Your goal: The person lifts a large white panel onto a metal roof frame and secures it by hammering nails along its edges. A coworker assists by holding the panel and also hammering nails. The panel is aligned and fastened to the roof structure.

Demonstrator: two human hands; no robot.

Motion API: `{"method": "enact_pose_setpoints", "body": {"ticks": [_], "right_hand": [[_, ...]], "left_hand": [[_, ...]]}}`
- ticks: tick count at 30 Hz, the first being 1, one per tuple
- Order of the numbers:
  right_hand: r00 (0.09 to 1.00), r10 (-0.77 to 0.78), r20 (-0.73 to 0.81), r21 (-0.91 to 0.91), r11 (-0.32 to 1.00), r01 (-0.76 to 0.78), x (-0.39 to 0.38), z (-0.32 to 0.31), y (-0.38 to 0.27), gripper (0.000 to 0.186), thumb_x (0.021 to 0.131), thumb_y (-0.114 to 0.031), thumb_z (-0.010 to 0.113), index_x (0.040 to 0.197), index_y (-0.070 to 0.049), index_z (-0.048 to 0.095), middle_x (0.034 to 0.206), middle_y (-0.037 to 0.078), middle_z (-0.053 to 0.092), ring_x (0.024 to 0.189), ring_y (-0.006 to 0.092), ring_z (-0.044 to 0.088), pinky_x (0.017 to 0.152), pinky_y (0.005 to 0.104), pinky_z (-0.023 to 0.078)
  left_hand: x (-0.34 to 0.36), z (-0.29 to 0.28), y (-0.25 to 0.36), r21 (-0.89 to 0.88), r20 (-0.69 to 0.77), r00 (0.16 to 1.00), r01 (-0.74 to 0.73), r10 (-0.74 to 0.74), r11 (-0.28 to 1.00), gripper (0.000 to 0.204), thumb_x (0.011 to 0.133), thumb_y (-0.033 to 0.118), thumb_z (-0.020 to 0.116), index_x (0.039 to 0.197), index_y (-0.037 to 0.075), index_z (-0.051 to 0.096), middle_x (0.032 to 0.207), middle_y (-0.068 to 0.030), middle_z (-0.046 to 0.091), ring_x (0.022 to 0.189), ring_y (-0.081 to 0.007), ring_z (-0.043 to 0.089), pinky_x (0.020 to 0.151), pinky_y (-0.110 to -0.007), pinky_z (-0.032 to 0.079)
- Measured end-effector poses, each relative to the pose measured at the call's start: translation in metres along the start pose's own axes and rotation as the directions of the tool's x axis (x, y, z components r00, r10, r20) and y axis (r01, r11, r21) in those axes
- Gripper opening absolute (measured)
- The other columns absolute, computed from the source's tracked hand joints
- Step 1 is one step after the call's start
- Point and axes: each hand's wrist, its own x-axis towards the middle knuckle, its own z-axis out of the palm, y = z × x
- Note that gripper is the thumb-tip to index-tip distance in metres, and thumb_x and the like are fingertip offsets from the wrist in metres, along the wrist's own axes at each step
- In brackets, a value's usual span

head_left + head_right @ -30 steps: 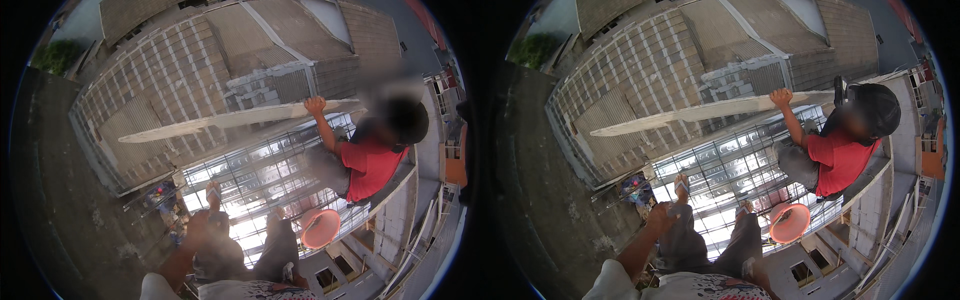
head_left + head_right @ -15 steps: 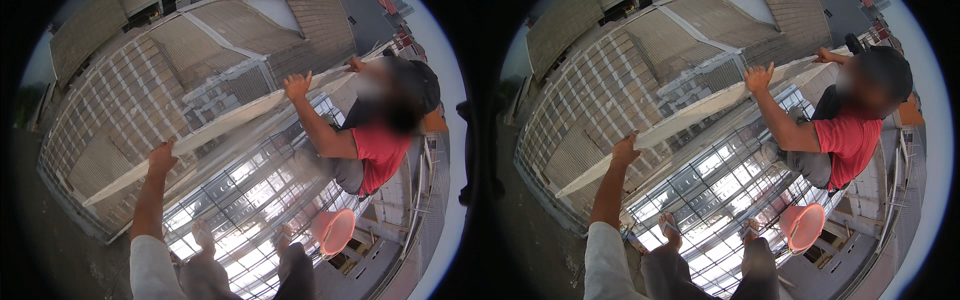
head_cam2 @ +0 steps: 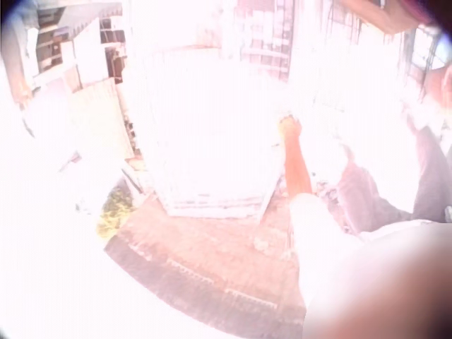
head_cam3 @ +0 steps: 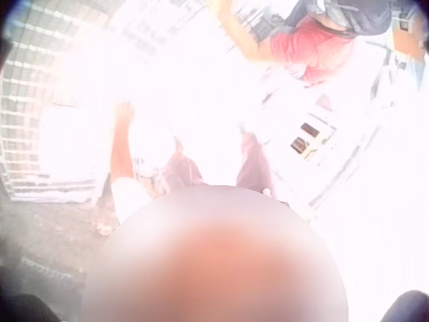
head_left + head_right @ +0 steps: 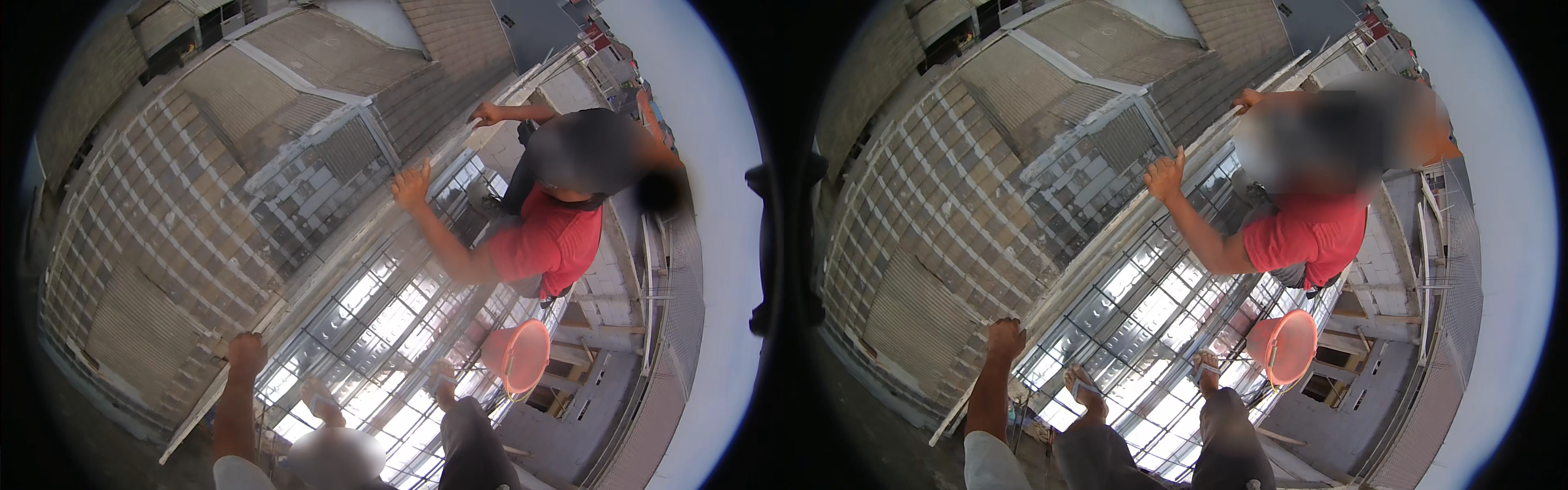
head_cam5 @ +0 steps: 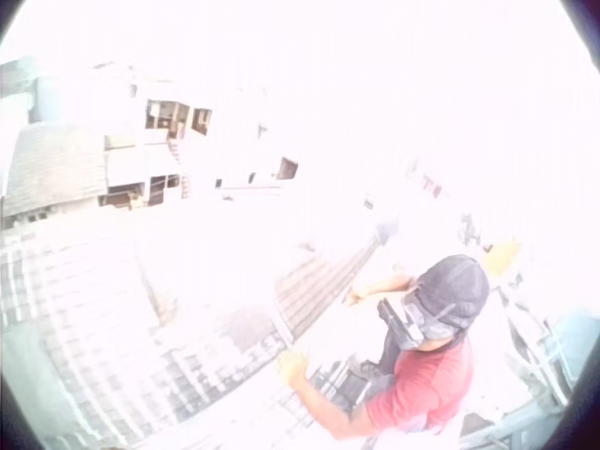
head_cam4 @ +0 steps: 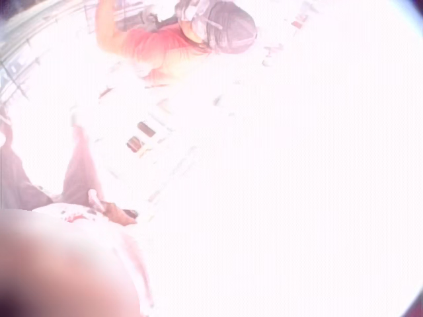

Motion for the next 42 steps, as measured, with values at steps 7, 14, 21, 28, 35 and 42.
{"method": "enact_pose_setpoints", "body": {"ticks": [7, 14, 21, 28, 35, 42], "right_hand": [[0.995, 0.016, 0.099, -0.069, 0.998, -0.009, -0.067, -0.046, -0.022, 0.054, 0.085, -0.044, 0.072, 0.121, -0.006, 0.061, 0.109, 0.018, 0.069, 0.101, 0.0347, 0.067, 0.087, 0.0427, 0.054], [0.949, 0.166, 0.269, -0.183, 0.976, -0.119, -0.148, -0.105, -0.031, 0.05, 0.086, -0.043, 0.072, 0.119, -0.007, 0.063, 0.107, 0.018, 0.07, 0.099, 0.0354, 0.068, 0.086, 0.0428, 0.054], [0.835, 0.283, 0.472, -0.263, 0.949, -0.173, -0.189, -0.142, -0.027, 0.046, 0.087, -0.042, 0.071, 0.117, -0.008, 0.064, 0.105, 0.017, 0.071, 0.098, 0.036, 0.068, 0.086, 0.043, 0.054], [0.946, -0.315, 0.074, -0.354, 0.879, 0.32, 0.005, -0.165, -0.05, 0.027, 0.078, -0.018, 0.065, 0.102, -0.007, 0.065, 0.081, 0.02, 0.068, 0.081, 0.0398, 0.068, 0.074, 0.0469, 0.054], [0.576, -0.816, -0.053, -0.379, 0.55, 0.744, 0.271, -0.127, -0.162, 0.035, 0.082, -0.009, 0.072, 0.116, -0.006, 0.067, 0.11, 0.017, 0.066, 0.104, 0.0359, 0.064, 0.087, 0.0388, 0.052], [0.398, -0.864, 0.31, -0.549, 0.179, 0.816, 0.339, -0.1, -0.185, 0.06, 0.073, -0.001, 0.075, 0.131, -0.01, 0.06, 0.12, 0.018, 0.064, 0.112, 0.0361, 0.062, 0.099, 0.0409, 0.051]], "left_hand": [[-0.031, 0.01, -0.013, -0.061, -0.046, 0.999, 0.014, -0.017, 0.998, 0.02, 0.082, 0.022, 0.066, 0.095, 0.008, 0.071, 0.097, -0.0127, 0.069, 0.096, -0.0293, 0.066, 0.084, -0.04, 0.054], [-0.021, 0.034, -0.018, -0.039, 0.036, 0.995, 0.098, -0.097, 0.994, 0.015, 0.081, 0.021, 0.067, 0.09, 0.011, 0.072, 0.099, -0.0098, 0.069, 0.098, -0.027, 0.067, 0.084, -0.039, 0.055], [-0.021, 0.056, -0.043, 0.029, 0.108, 0.99, 0.088, -0.09, 0.996, 0.018, 0.082, 0.023, 0.065, 0.095, 0.012, 0.072, 0.101, -0.0101, 0.068, 0.096, -0.0269, 0.068, 0.083, -0.037, 0.054], [-0.035, 0.061, -0.045, 0.018, 0.221, 0.953, 0.207, -0.206, 0.978, 0.026, 0.084, 0.028, 0.066, 0.101, 0.009, 0.072, 0.107, -0.0124, 0.069, 0.102, -0.0294, 0.067, 0.089, -0.04, 0.053], [-0.044, 0.087, -0.042, 0.033, 0.167, 0.965, 0.201, -0.204, 0.979, 0.018, 0.082, 0.018, 0.063, 0.093, 0.009, 0.074, 0.101, -0.0131, 0.069, 0.098, -0.0267, 0.066, 0.083, -0.038, 0.055], [-0.035, 0.103, -0.066, 0.008, 0.156, 0.981, 0.114, -0.114, 0.993, 0.023, 0.076, 0.024, 0.072, 0.092, 0.009, 0.073, 0.091, -0.0133, 0.068, 0.087, -0.0306, 0.069, 0.078, -0.041, 0.055]]}}
